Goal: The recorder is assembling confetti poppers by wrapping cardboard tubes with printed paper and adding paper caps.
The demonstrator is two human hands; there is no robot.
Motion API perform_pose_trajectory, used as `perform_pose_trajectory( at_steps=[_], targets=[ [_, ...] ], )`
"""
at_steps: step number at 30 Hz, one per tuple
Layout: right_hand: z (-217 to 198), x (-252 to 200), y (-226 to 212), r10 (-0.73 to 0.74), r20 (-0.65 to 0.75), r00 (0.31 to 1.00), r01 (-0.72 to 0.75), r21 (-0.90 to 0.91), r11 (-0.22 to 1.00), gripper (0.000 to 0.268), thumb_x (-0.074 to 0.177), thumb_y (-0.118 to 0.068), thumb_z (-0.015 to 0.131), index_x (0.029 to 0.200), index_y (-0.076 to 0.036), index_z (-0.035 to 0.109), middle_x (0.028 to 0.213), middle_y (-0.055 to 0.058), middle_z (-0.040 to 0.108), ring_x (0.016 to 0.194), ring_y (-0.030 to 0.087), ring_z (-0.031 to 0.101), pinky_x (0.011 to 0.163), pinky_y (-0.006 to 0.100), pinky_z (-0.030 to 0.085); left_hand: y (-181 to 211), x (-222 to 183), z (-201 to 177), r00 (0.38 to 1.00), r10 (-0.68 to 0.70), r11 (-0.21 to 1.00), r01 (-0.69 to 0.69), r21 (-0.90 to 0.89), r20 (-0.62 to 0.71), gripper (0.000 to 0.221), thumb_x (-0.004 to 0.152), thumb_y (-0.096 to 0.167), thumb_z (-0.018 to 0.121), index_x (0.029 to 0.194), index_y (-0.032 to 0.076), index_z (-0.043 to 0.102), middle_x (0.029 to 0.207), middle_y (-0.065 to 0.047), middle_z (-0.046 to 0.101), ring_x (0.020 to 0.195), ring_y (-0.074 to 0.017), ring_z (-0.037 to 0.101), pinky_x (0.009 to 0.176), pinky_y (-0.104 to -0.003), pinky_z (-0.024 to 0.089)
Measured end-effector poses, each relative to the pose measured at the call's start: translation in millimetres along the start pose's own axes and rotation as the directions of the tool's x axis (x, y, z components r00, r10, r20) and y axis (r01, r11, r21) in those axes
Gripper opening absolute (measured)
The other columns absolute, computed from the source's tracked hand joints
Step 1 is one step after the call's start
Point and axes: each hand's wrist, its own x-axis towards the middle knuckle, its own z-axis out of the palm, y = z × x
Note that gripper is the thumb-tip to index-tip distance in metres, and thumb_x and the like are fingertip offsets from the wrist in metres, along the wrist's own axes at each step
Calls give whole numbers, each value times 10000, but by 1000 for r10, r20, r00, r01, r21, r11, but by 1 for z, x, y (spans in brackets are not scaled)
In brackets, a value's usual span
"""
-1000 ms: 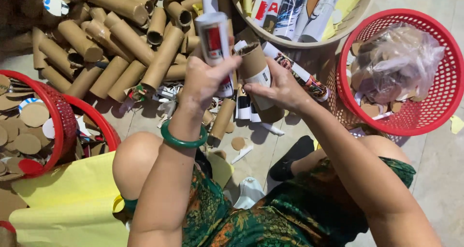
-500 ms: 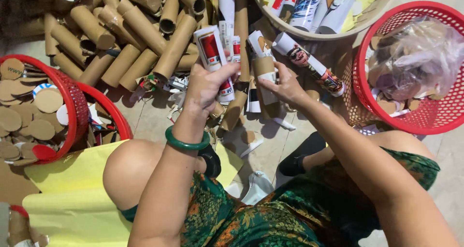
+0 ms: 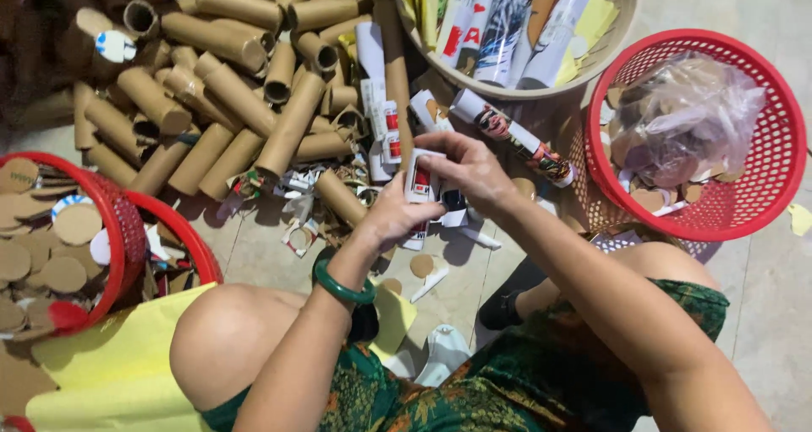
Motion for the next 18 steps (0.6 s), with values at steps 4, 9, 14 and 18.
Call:
perform_pose_trajectory(
  at_steps=[4,9,14,18],
  targets=[
    [-12,17,12,-21,-92,996,23,21,1000,361,934,-176,732,1241,3,670,1099,58,725,953,119,691,870,301,593,8,1,7,944,220,940,-137,313,-247,695,702,310,891,1234,7,562,1036,-152,732,914,-244,730,813,-378,585],
    [-49,51,20,-97,-115,989,73,-194,978,333,937,-183,741,1212,-2,684,1089,56,738,957,100,688,859,271,580,24,13,16,904,365,900,-282,331,-223,514,880,328,766,1265,27,606,1016,-169,754,931,-297,740,835,-408,573],
    [-87,75,29,-105,-117,987,50,-402,914,300,938,-201,759,1154,3,720,1010,59,750,894,98,672,807,267,573,22,34,35,902,355,917,-285,280,-245,425,954,280,685,1279,17,609,1013,-173,752,910,-295,736,824,-405,563],
    [-169,113,69,-13,-283,959,-30,-148,988,270,997,-252,674,1144,-27,697,962,48,722,821,102,668,714,274,572,14,40,58,982,-26,999,33,35,-186,374,973,252,623,1281,39,606,868,-120,748,723,-177,698,665,-329,550]
  ],
)
